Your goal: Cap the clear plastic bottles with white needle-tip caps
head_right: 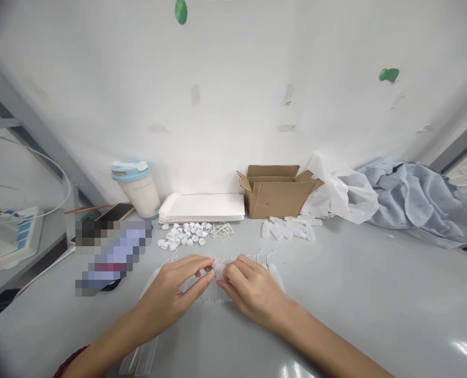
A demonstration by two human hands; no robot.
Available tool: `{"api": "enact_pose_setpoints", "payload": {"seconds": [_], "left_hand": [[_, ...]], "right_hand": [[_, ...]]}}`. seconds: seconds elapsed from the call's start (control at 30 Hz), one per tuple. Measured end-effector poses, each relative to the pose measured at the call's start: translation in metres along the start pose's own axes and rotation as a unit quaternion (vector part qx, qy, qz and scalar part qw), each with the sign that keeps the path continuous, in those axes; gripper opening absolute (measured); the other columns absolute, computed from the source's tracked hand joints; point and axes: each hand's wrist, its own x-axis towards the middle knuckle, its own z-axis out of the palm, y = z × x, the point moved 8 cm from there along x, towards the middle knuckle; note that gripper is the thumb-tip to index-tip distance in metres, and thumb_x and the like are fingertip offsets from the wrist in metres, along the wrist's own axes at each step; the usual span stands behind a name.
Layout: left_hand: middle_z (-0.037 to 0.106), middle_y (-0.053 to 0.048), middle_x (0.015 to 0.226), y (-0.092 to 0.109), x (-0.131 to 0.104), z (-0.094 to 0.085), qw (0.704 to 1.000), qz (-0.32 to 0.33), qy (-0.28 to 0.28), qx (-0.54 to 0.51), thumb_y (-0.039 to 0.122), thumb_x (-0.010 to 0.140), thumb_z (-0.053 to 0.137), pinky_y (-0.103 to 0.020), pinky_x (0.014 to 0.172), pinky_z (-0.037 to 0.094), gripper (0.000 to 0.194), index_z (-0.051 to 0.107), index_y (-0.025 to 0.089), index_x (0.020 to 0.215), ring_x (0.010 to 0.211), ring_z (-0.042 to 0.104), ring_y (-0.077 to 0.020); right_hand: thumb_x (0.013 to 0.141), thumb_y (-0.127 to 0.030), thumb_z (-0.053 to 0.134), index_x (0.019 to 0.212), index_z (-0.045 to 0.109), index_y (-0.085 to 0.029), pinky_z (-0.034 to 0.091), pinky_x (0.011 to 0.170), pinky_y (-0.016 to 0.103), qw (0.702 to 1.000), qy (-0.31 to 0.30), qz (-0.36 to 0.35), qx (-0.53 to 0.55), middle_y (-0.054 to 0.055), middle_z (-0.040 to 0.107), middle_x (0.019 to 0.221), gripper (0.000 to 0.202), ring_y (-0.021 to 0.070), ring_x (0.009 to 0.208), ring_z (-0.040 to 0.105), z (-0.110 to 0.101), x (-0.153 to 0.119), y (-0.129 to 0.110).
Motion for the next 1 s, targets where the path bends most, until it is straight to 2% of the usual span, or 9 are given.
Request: {"api": "enact_pose_setpoints", "payload": {"seconds": [0.13,0.3,0.47,0.57,0.7,0.83,1.0], "left_hand": [[0.067,-0.004,0.092,0.001,-0.002,0.002,0.999,0.027,0.007,0.030,0.014,0.087,0.051,-0.028,0.071,0.050,0.018,0.058,0.019,0.103,0.081,0.061,-0.0168],[0.064,-0.008,0.102,0.006,-0.004,0.008,0.993,0.067,-0.018,0.099,0.013,0.089,0.044,-0.034,0.077,0.051,0.026,0.051,0.018,0.114,0.093,0.059,-0.0208],[0.060,-0.012,0.109,0.010,-0.007,0.015,0.977,0.101,-0.061,0.176,0.012,0.088,0.045,-0.038,0.082,0.052,0.034,0.044,0.015,0.122,0.102,0.057,-0.0244],[0.059,-0.014,0.113,0.014,-0.009,0.017,0.966,0.120,-0.077,0.216,0.014,0.087,0.046,-0.041,0.084,0.052,0.039,0.040,0.014,0.126,0.106,0.056,-0.0270],[0.060,-0.016,0.112,0.018,-0.009,0.017,0.955,0.142,-0.066,0.251,0.016,0.088,0.043,-0.043,0.082,0.053,0.039,0.040,0.012,0.126,0.104,0.057,-0.0289],[0.060,-0.016,0.111,0.021,-0.009,0.016,0.950,0.159,-0.048,0.265,0.016,0.088,0.042,-0.044,0.081,0.053,0.038,0.041,0.012,0.126,0.103,0.058,-0.0294],[0.059,-0.016,0.113,0.020,-0.009,0.015,0.955,0.158,-0.045,0.248,0.014,0.089,0.043,-0.044,0.085,0.052,0.039,0.040,0.011,0.128,0.106,0.055,-0.0284]], "right_hand": [[0.094,-0.019,0.039,0.079,0.044,-0.019,0.037,0.051,0.023,1.000,-0.011,0.001,-0.003,0.005,0.057,0.068,0.016,0.0161,0.061,0.047,0.002,-0.001,-0.001],[0.096,-0.021,0.033,0.082,0.042,-0.020,0.033,0.047,0.023,0.999,-0.044,0.025,-0.012,0.003,0.057,0.068,0.017,0.0150,0.056,0.049,0.011,-0.005,0.006],[0.094,-0.019,0.035,0.099,0.040,-0.019,0.031,0.045,0.022,0.993,-0.077,0.087,0.003,0.005,0.065,0.076,0.007,0.0145,0.052,0.056,0.019,-0.009,0.016],[0.095,-0.020,0.034,0.113,0.036,-0.016,0.037,0.047,0.023,0.990,-0.085,0.113,0.013,0.007,0.065,0.077,0.018,0.0171,0.056,0.060,0.022,-0.011,0.020],[0.095,-0.021,0.035,0.126,0.028,-0.015,0.041,0.050,0.024,0.989,-0.074,0.123,0.028,0.006,0.064,0.077,0.033,0.0175,0.058,0.060,0.022,-0.012,0.021],[0.094,-0.020,0.037,0.125,0.034,-0.017,0.042,0.052,0.024,0.989,-0.074,0.122,0.039,0.006,0.065,0.078,0.031,0.0176,0.062,0.061,0.019,-0.010,0.019],[0.095,-0.023,0.034,0.119,0.036,-0.017,0.040,0.050,0.023,0.989,-0.062,0.124,0.049,0.005,0.062,0.076,0.025,0.0148,0.055,0.056,0.012,-0.008,0.016]]}}
